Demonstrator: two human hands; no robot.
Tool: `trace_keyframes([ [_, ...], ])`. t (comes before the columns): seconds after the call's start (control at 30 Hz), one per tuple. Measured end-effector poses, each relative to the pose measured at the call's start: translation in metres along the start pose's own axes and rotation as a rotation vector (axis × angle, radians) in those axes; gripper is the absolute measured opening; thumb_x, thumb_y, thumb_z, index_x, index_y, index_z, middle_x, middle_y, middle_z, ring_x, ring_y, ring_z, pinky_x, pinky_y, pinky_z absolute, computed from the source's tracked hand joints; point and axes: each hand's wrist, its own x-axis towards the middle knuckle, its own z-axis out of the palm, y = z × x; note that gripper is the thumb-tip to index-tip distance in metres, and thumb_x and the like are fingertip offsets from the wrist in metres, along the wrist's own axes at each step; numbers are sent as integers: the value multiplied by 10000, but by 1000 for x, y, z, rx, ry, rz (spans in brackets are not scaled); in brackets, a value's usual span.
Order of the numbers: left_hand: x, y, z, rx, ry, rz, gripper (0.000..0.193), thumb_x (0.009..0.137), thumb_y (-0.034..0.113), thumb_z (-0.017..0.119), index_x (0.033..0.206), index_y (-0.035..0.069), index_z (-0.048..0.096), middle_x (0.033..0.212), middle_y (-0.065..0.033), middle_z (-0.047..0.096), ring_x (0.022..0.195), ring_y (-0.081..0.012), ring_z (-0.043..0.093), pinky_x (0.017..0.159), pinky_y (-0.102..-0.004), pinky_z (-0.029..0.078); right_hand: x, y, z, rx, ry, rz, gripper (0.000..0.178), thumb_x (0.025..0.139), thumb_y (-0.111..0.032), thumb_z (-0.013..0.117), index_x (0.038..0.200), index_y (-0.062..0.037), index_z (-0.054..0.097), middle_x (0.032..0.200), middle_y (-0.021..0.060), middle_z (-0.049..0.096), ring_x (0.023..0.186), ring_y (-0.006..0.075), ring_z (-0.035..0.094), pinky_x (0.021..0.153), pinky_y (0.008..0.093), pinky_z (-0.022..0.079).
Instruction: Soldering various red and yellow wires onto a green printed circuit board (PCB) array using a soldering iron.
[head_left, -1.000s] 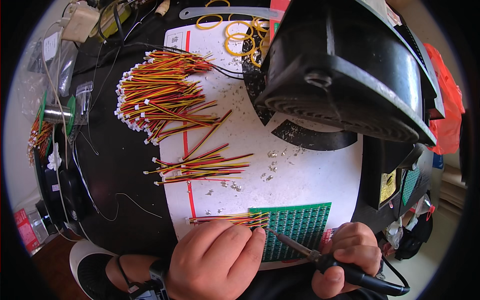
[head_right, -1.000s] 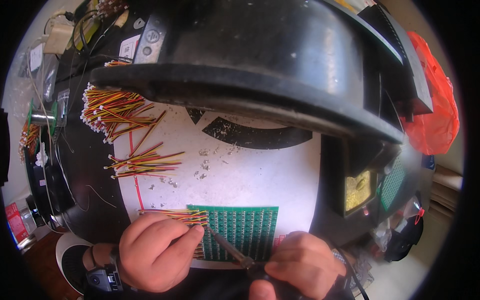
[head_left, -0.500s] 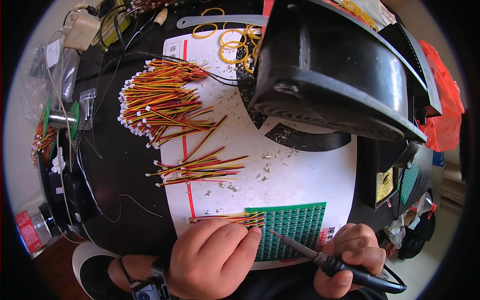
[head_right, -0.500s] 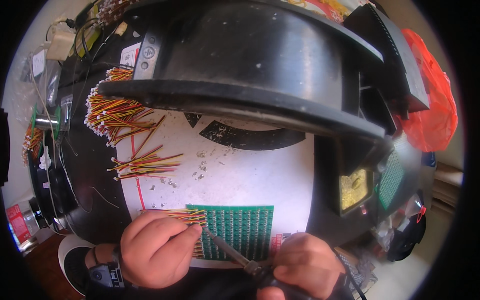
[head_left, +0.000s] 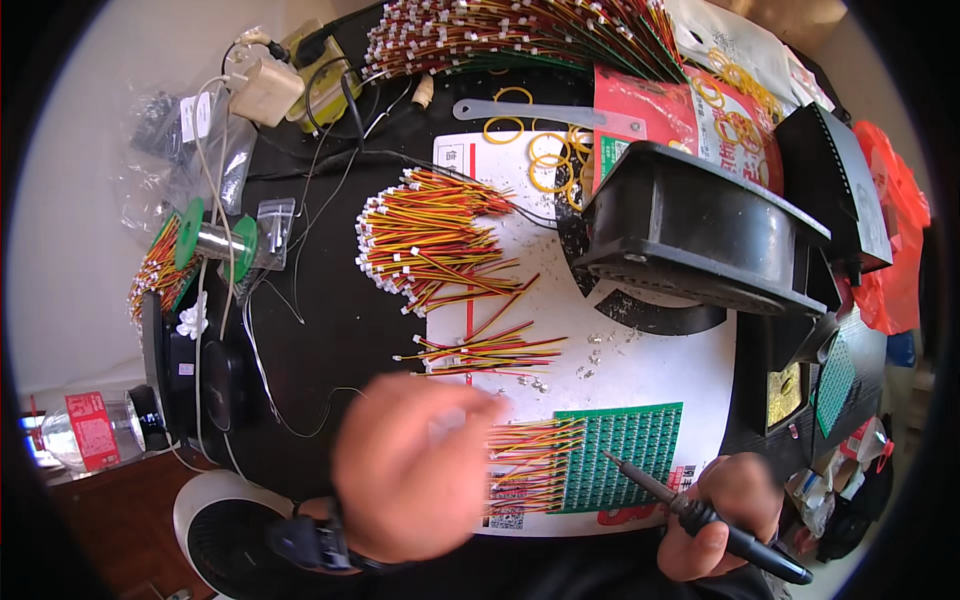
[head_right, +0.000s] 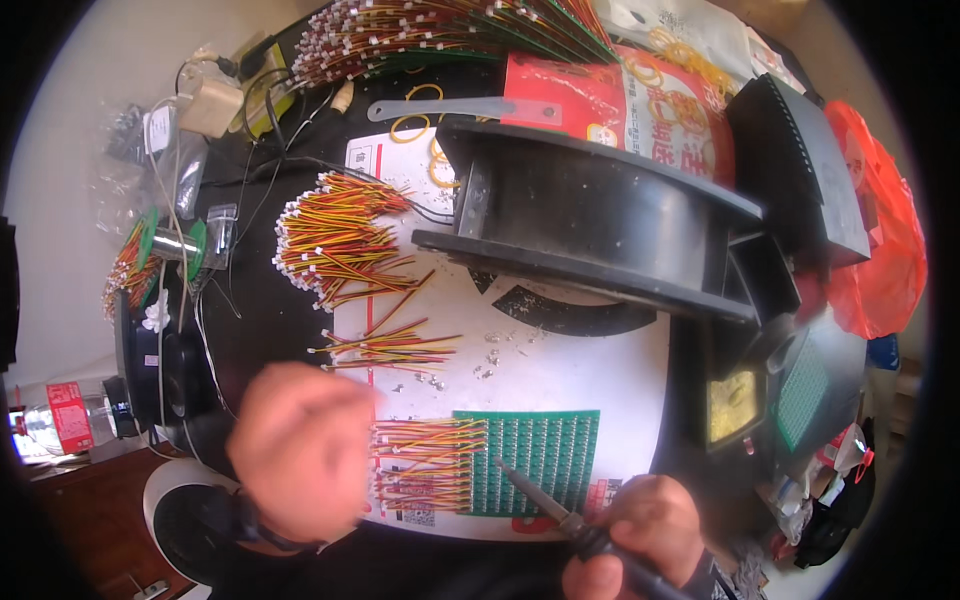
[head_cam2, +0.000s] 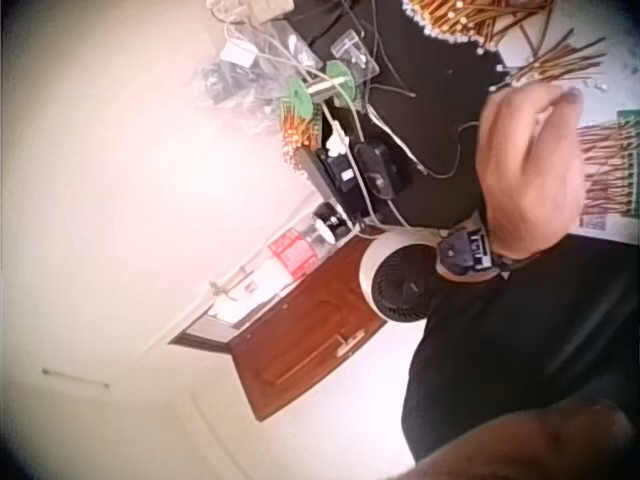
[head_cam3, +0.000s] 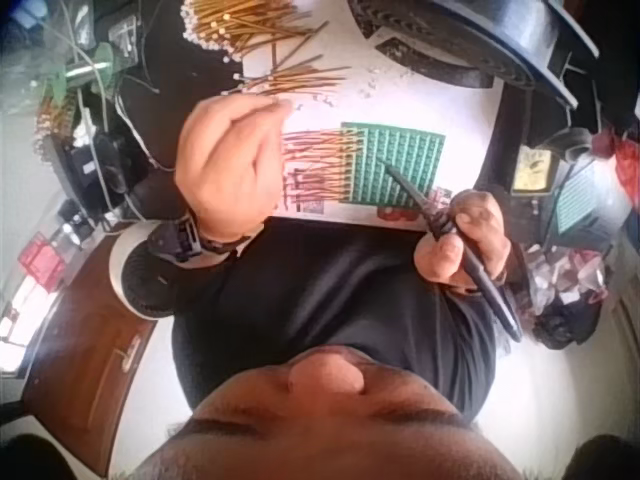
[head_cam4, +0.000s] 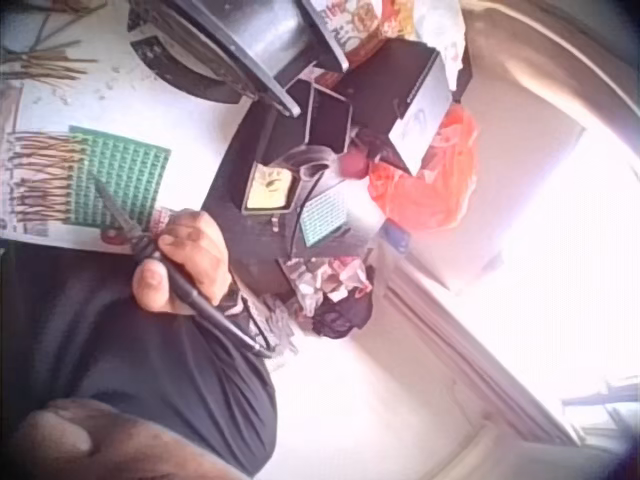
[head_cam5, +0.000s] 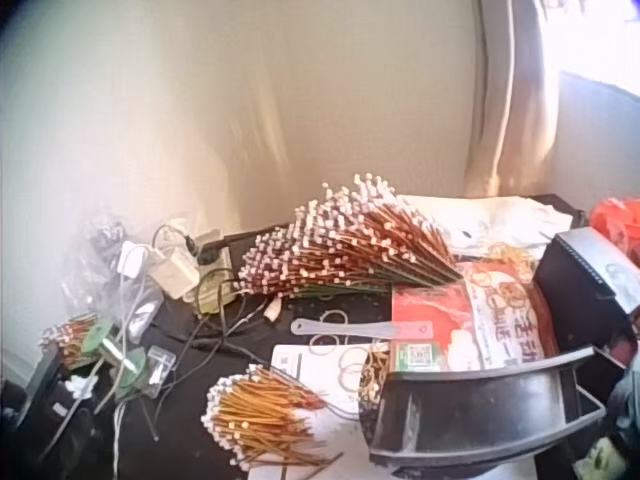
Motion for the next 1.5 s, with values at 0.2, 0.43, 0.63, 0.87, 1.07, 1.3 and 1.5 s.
trace_keyframes([
  [0.2, 12, -36, -13, 136, -80, -259, 234, 752, -113, 658, 961, -9, 648, 885, -141, 653, 791, -301, 642, 691, -366, 503, 1, 1, -1, -52, -62, -10, 307, 868, -278, 591, 877, -4, 453, 625, 76, 438, 526, 140, 407, 477, 277, 311],
  [0.43, 10, -42, -15, 160, -98, -296, 231, 768, -140, 633, 960, -11, 634, 838, -125, 624, 749, -222, 631, 666, -304, 493, 5, 0, 4, -54, -51, -34, 304, 868, -282, 598, 870, -8, 466, 600, 63, 438, 503, 135, 414, 469, 267, 324],
  [0.63, 7, -6, -23, -390, 133, -413, 129, 782, -112, 643, 852, -11, 684, 848, -101, 589, 736, -164, 576, 644, -239, 437, 6, 2, 6, -35, -49, -37, 320, 875, -308, 616, 872, -16, 484, 578, 43, 464, 482, 123, 443, 456, 262, 331],
  [0.87, 2, 9, -12, -740, -348, -389, 138, 773, -99, 759, 869, -37, 682, 854, -153, 692, 746, -170, 666, 684, -261, 521, 6, 1, 3, -73, -108, -49, 317, 876, -309, 616, 890, -17, 491, 583, 58, 494, 490, 133, 457, 468, 261, 357],
  [1.07, -7, 14, -8, -878, -343, -629, 125, 802, -93, 743, 904, -43, 693, 893, -149, 723, 816, -204, 723, 735, -303, 572, 7, 2, 5, -95, -117, -43, 314, 873, -307, 622, 888, -20, 498, 574, 54, 491, 484, 134, 454, 471, 262, 364],
  [1.3, -6, 22, 2, -444, -315, -152, 182, 765, -98, 743, 922, -10, 719, 923, -135, 702, 807, -219, 712, 725, -295, 579, 10, -1, 5, -110, -152, -23, 298, 862, -301, 627, 874, -29, 505, 568, 46, 482, 478, 132, 456, 469, 263, 370],
  [1.5, -16, 22, 16, -310, -207, -9, 218, 736, -72, 763, 932, 21, 743, 864, -100, 676, 669, -215, 686, 595, -281, 559, 8, 1, 6, -115, -136, -13, 298, 847, -295, 641, 877, -30, 508, 572, 43, 475, 483, 131, 457, 467, 262, 369],
])
